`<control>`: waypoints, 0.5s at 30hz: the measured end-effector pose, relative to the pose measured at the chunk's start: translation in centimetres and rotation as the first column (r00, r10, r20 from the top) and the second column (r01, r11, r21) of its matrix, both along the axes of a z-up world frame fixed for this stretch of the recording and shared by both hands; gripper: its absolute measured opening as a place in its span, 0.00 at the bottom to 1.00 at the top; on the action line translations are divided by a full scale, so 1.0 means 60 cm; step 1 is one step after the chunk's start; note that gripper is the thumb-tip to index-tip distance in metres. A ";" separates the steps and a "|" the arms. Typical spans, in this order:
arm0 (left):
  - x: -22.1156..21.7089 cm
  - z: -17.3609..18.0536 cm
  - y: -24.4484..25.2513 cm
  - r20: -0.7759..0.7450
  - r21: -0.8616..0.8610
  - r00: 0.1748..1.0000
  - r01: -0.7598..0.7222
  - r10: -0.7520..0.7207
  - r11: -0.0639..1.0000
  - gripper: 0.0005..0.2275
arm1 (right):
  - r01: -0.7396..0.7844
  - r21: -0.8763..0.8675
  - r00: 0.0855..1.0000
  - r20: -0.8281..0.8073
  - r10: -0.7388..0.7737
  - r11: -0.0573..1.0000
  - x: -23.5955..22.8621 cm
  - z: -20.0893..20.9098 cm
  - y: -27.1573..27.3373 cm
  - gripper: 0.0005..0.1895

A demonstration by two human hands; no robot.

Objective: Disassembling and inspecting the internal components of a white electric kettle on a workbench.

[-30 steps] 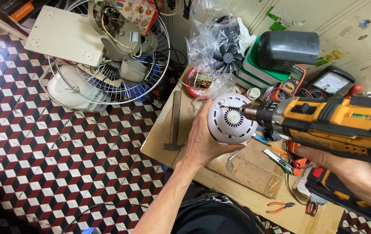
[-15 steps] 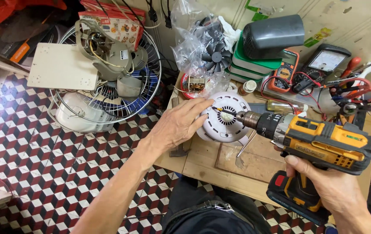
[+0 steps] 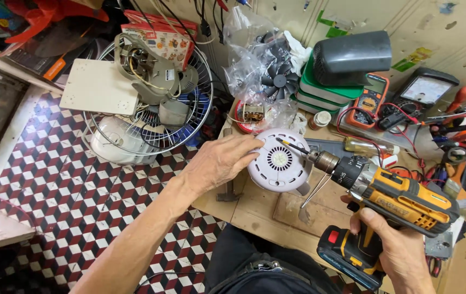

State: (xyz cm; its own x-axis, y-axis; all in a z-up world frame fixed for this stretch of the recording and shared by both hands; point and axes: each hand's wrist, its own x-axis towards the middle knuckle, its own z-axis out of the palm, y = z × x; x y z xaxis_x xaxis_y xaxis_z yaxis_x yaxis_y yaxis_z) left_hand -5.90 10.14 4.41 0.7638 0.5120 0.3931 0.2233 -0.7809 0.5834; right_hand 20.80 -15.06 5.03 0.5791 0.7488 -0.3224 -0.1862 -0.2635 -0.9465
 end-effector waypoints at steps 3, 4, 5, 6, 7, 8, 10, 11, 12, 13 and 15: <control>0.002 0.011 0.006 -0.034 -0.060 0.999 0.014 -0.016 0.998 0.11 | -0.023 0.055 0.998 -0.061 0.026 0.998 -0.005 -0.005 0.001 0.18; 0.004 0.012 0.007 -0.037 -0.081 0.999 0.009 -0.013 0.997 0.10 | -0.016 0.038 0.997 -0.076 0.018 0.999 -0.003 -0.011 0.001 0.19; 0.007 0.014 0.011 -0.040 -0.101 0.999 0.011 -0.015 0.995 0.10 | -0.003 0.022 0.996 -0.090 0.005 1.000 -0.001 -0.016 0.000 0.19; 0.008 0.016 0.011 -0.043 -0.098 0.999 0.012 -0.016 0.995 0.10 | -0.001 0.026 0.996 -0.093 0.004 1.000 0.004 -0.023 -0.002 0.19; 0.009 0.016 0.011 -0.039 -0.124 0.999 0.006 -0.011 0.992 0.10 | -0.012 0.043 0.995 -0.095 0.016 0.999 0.006 -0.030 -0.008 0.18; 0.011 0.015 0.012 -0.036 -0.150 0.999 -0.001 -0.005 0.989 0.11 | -0.023 0.060 0.995 -0.096 0.028 0.998 0.008 -0.038 -0.014 0.17; 0.014 0.014 0.006 -0.038 -0.214 0.999 -0.006 -0.002 0.977 0.11 | 0.003 0.021 0.996 -0.090 -0.001 1.000 0.006 -0.042 -0.024 0.17; 0.016 0.014 0.006 -0.040 -0.268 0.999 -0.029 0.018 0.963 0.12 | 0.012 -0.009 0.997 -0.081 -0.012 1.000 0.005 -0.044 -0.027 0.17; 0.018 0.015 0.007 -0.039 -0.271 0.999 -0.012 0.002 0.963 0.12 | 0.028 -0.011 0.996 -0.081 -0.029 1.000 -0.003 -0.036 -0.026 0.17; 0.018 0.015 0.007 -0.057 -0.349 0.998 -0.045 0.026 0.936 0.13 | 0.017 0.020 0.997 -0.070 -0.016 1.000 -0.009 -0.028 -0.024 0.18; 0.019 0.014 0.010 -0.078 -0.428 0.996 -0.072 0.042 0.901 0.14 | 0.012 0.048 0.998 -0.059 -0.009 0.999 -0.021 -0.018 -0.023 0.18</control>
